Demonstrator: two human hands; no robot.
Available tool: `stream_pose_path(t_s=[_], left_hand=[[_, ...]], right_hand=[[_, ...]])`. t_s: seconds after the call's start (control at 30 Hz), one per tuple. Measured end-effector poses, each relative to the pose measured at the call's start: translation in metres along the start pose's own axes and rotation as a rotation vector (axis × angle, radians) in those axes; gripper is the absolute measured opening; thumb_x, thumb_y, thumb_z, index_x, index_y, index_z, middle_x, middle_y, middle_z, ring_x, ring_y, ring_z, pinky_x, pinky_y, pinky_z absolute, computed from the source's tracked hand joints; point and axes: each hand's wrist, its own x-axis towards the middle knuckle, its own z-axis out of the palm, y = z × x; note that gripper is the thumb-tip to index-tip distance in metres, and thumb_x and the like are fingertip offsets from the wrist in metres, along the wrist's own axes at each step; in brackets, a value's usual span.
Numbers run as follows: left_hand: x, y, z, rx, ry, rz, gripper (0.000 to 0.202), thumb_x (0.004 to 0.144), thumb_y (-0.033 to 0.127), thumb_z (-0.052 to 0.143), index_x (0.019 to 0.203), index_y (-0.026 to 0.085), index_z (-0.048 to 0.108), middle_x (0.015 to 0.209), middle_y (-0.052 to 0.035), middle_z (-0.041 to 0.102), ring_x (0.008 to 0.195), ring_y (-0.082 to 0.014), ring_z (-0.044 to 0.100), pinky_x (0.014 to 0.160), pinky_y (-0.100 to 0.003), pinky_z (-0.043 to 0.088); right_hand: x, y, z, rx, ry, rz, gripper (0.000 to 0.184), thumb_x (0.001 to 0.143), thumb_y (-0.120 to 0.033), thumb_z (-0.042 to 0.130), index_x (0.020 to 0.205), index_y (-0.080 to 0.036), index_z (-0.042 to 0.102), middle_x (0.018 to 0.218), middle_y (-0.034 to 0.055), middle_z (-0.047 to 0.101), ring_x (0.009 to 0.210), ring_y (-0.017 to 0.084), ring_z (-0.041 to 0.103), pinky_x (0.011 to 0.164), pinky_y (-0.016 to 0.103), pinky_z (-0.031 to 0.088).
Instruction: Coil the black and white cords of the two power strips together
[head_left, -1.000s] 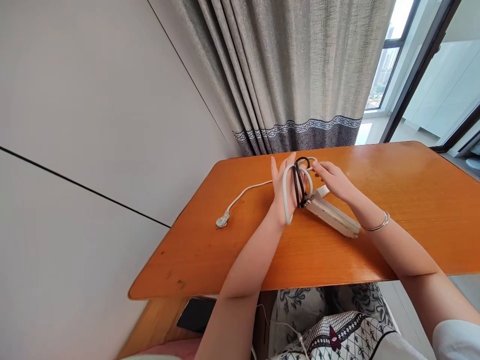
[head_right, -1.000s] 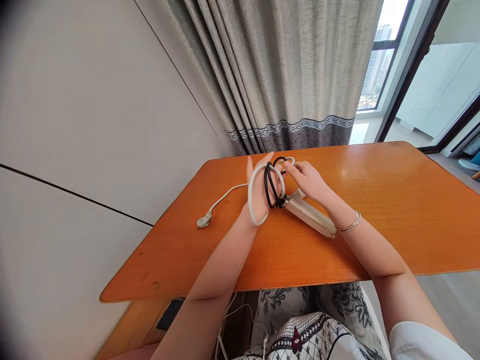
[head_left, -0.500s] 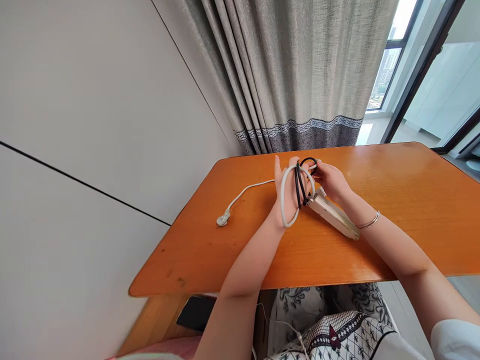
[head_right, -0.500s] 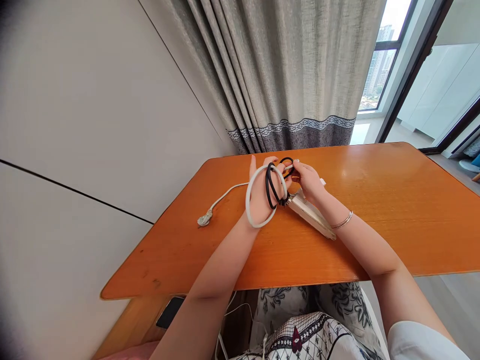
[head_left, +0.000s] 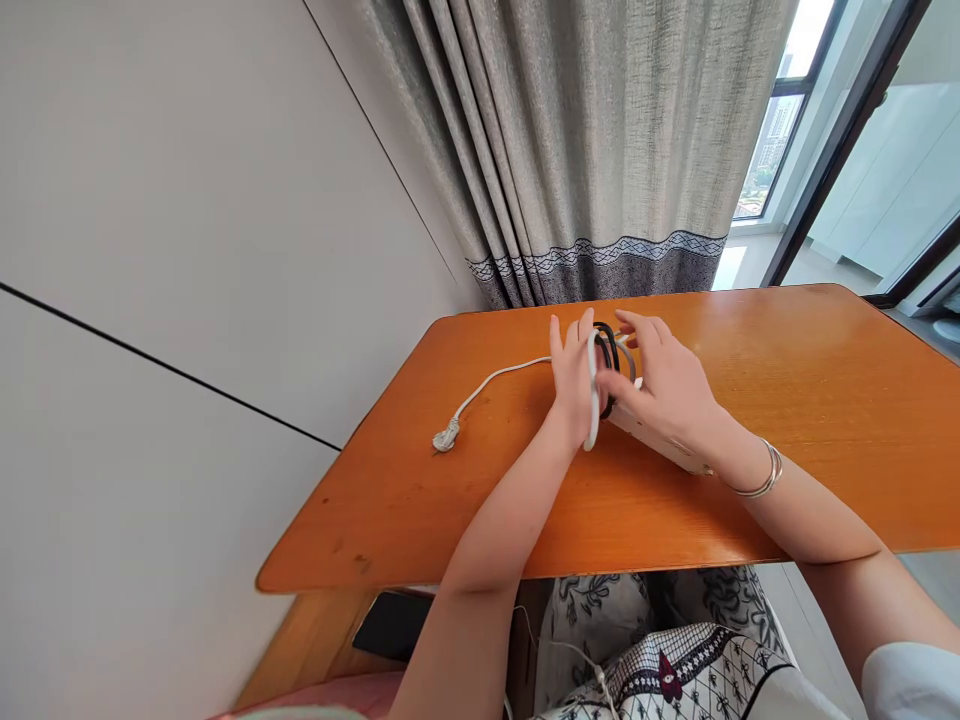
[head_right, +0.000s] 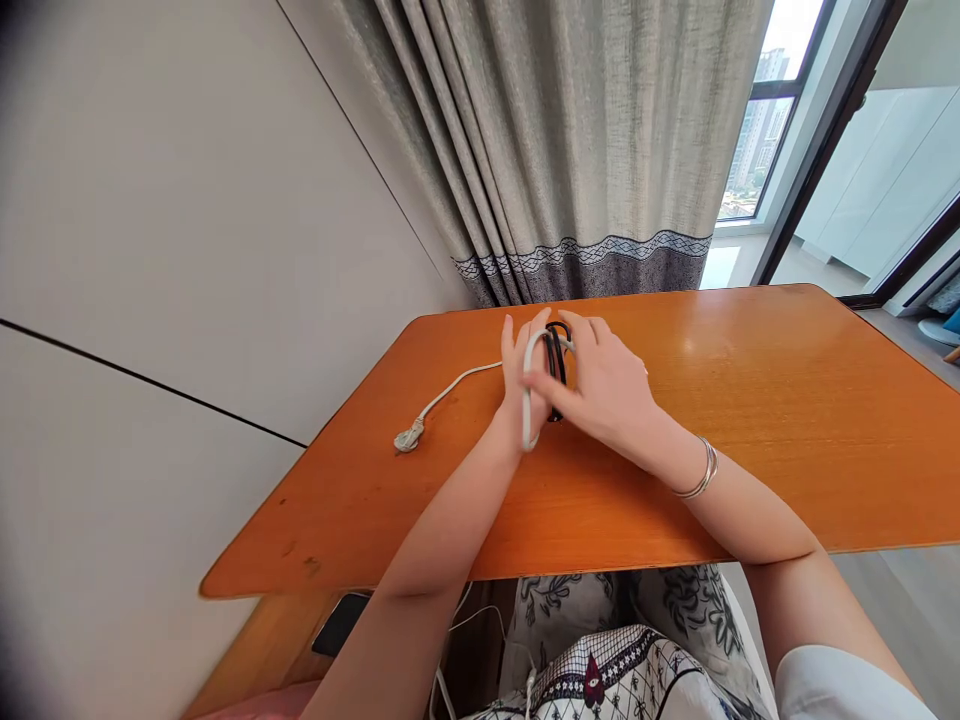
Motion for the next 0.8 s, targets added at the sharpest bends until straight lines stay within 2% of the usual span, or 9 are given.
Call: stream_pose_path(t_s=[0.03, 0.07, 0.17, 0.27, 0.4, 0.5, 0.57, 0.7, 0.8], left_hand=[[0.0, 0.001, 0.002, 0.049, 0.006, -0.02, 0.038, 0.098, 0.023, 0.037, 0.124, 0.015, 0.063, 0.117, -0.0104, 0.067, 0.124, -0.0224, 0.058, 0.128, -0.052, 0.021], [0.001, 0.002, 0.004, 0.098, 0.002, -0.029, 0.033, 0.096, 0.022, 0.041, 0.117, 0.017, 0.067, 0.12, -0.0113, 0.067, 0.127, -0.0246, 0.056, 0.13, -0.05, 0.007], [0.005, 0.002, 0.006, 0.156, -0.043, -0.009, 0.024, 0.09, 0.014, 0.053, 0.105, 0.022, 0.069, 0.131, -0.0105, 0.065, 0.134, -0.0288, 0.052, 0.13, -0.056, 0.01], [0.008, 0.0, -0.001, 0.144, -0.071, 0.019, 0.026, 0.088, 0.01, 0.052, 0.106, 0.021, 0.068, 0.143, -0.0098, 0.059, 0.132, -0.028, 0.054, 0.128, -0.059, 0.016], [0.01, 0.003, -0.014, 0.116, -0.149, 0.096, 0.022, 0.08, 0.006, 0.056, 0.093, 0.02, 0.069, 0.152, -0.0099, 0.051, 0.139, -0.0304, 0.048, 0.126, -0.062, 0.019], [0.012, 0.007, -0.019, 0.048, -0.183, 0.163, 0.02, 0.077, 0.005, 0.057, 0.085, 0.019, 0.068, 0.155, -0.0106, 0.047, 0.144, -0.0315, 0.042, 0.125, -0.063, 0.021], [0.014, 0.007, -0.019, -0.033, -0.179, 0.216, 0.016, 0.077, 0.005, 0.056, 0.08, 0.018, 0.066, 0.156, -0.0108, 0.044, 0.145, -0.0313, 0.041, 0.124, -0.059, 0.027], [0.017, 0.002, -0.02, -0.207, -0.127, 0.317, 0.014, 0.079, 0.007, 0.057, 0.072, 0.018, 0.062, 0.159, -0.0097, 0.041, 0.145, -0.0289, 0.042, 0.119, -0.046, 0.041], [0.017, 0.0, -0.02, -0.285, -0.084, 0.349, 0.013, 0.081, 0.011, 0.058, 0.071, 0.018, 0.06, 0.16, -0.0092, 0.04, 0.145, -0.0289, 0.043, 0.117, -0.046, 0.043]], right_hand=[[-0.005, -0.007, 0.001, -0.047, -0.036, -0.043, 0.068, 0.081, -0.06, 0.068, 0.136, -0.024, 0.053, 0.131, 0.0157, 0.058, 0.118, 0.035, 0.058, 0.099, 0.053, 0.048], [-0.008, -0.013, 0.003, -0.092, -0.073, -0.074, 0.076, 0.08, -0.059, 0.069, 0.142, -0.022, 0.047, 0.139, 0.0181, 0.052, 0.124, 0.038, 0.054, 0.101, 0.056, 0.048], [-0.01, -0.016, 0.006, -0.175, -0.138, -0.106, 0.071, 0.081, -0.042, 0.067, 0.143, -0.018, 0.042, 0.146, 0.0224, 0.043, 0.133, 0.04, 0.047, 0.103, 0.058, 0.047], [0.0, -0.003, 0.0, -0.169, -0.163, -0.109, 0.056, 0.081, -0.021, 0.057, 0.135, -0.016, 0.048, 0.137, 0.021, 0.049, 0.124, 0.034, 0.055, 0.1, 0.052, 0.05], [0.02, 0.025, -0.018, -0.119, -0.114, -0.184, 0.05, 0.077, -0.01, 0.051, 0.125, -0.021, 0.056, 0.12, 0.0131, 0.062, 0.109, 0.028, 0.06, 0.092, 0.045, 0.054], [0.029, 0.043, -0.027, -0.102, -0.052, -0.267, 0.056, 0.074, -0.006, 0.05, 0.127, -0.023, 0.058, 0.116, 0.0103, 0.064, 0.109, 0.027, 0.06, 0.093, 0.044, 0.054], [0.031, 0.049, -0.029, -0.115, -0.045, -0.322, 0.058, 0.078, -0.006, 0.049, 0.132, -0.025, 0.058, 0.118, 0.0101, 0.062, 0.111, 0.026, 0.059, 0.096, 0.045, 0.053], [0.031, 0.052, -0.028, -0.097, -0.039, -0.435, 0.055, 0.089, -0.008, 0.043, 0.137, -0.03, 0.059, 0.128, 0.0097, 0.059, 0.117, 0.024, 0.059, 0.101, 0.045, 0.051], [0.033, 0.053, -0.027, -0.023, -0.039, -0.462, 0.049, 0.096, -0.013, 0.04, 0.137, -0.031, 0.061, 0.133, 0.009, 0.06, 0.121, 0.023, 0.059, 0.102, 0.044, 0.052]])
